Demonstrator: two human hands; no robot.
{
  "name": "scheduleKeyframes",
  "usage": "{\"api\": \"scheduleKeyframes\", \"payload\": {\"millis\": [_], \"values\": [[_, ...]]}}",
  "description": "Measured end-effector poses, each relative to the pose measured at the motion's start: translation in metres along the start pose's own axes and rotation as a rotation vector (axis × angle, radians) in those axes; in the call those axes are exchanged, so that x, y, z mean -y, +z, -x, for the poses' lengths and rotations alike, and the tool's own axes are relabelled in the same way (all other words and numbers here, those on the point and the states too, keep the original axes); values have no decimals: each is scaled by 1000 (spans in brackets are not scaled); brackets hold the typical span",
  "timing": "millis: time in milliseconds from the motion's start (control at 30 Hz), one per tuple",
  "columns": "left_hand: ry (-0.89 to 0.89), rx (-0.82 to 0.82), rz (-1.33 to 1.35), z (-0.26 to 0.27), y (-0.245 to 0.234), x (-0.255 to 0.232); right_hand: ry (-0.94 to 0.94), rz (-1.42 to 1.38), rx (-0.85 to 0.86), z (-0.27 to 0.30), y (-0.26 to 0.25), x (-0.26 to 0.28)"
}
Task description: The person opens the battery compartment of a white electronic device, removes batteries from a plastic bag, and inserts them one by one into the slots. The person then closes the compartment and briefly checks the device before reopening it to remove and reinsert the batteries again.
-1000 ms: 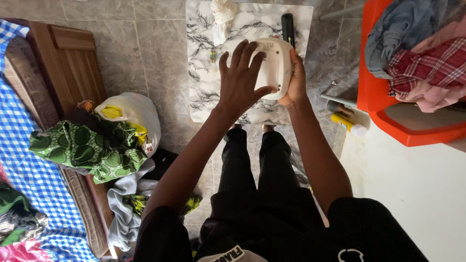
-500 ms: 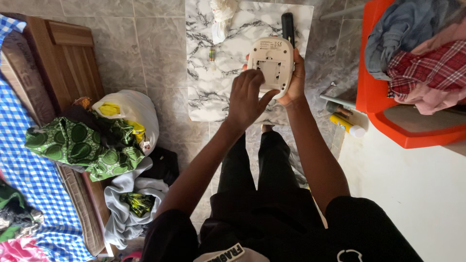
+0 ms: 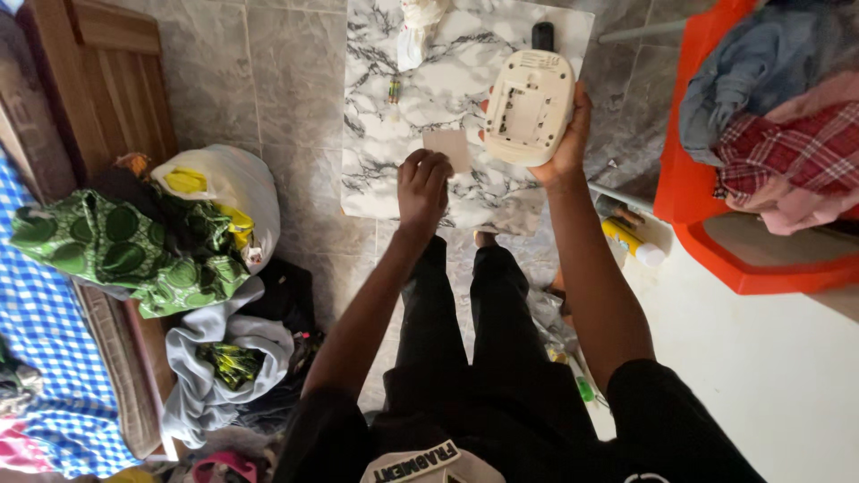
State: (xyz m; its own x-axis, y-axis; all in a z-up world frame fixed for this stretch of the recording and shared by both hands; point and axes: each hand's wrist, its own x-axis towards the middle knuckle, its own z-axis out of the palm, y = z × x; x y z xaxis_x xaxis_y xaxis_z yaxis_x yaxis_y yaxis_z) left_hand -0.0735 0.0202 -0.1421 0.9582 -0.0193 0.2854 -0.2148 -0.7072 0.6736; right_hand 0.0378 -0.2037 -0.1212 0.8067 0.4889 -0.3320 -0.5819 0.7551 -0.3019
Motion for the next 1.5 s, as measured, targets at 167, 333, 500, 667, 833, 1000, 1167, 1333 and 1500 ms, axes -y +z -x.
{"api": "scheduleKeyframes", "payload": {"millis": [167, 333, 500, 667, 833, 1000, 1167, 1333, 1500], "values": [[53, 245, -164, 61, 71, 103, 32, 82, -43, 1, -15, -4], [73, 364, -207, 81, 102, 143, 84, 47, -76, 7, -33, -8], [70, 393, -239, 91, 102, 158, 107, 10, -51, 14, -45, -15], [116, 375, -210, 90, 100, 161, 100, 5, -51, 14, -46, -14], [180, 459, -116, 60, 82, 152, 30, -41, -45, 4, -53, -18], [142, 714, -67, -6, 43, 130, -42, -55, -56, -5, -59, -31], [-541, 476, 291, -49, 32, 77, -77, -56, -134, -3, -57, -34], [-942, 361, 1022, -65, 33, 17, -51, 16, -178, -3, -60, -33], [-829, 245, 887, -43, 58, 6, 8, 179, -230, -16, -100, -44]]}}
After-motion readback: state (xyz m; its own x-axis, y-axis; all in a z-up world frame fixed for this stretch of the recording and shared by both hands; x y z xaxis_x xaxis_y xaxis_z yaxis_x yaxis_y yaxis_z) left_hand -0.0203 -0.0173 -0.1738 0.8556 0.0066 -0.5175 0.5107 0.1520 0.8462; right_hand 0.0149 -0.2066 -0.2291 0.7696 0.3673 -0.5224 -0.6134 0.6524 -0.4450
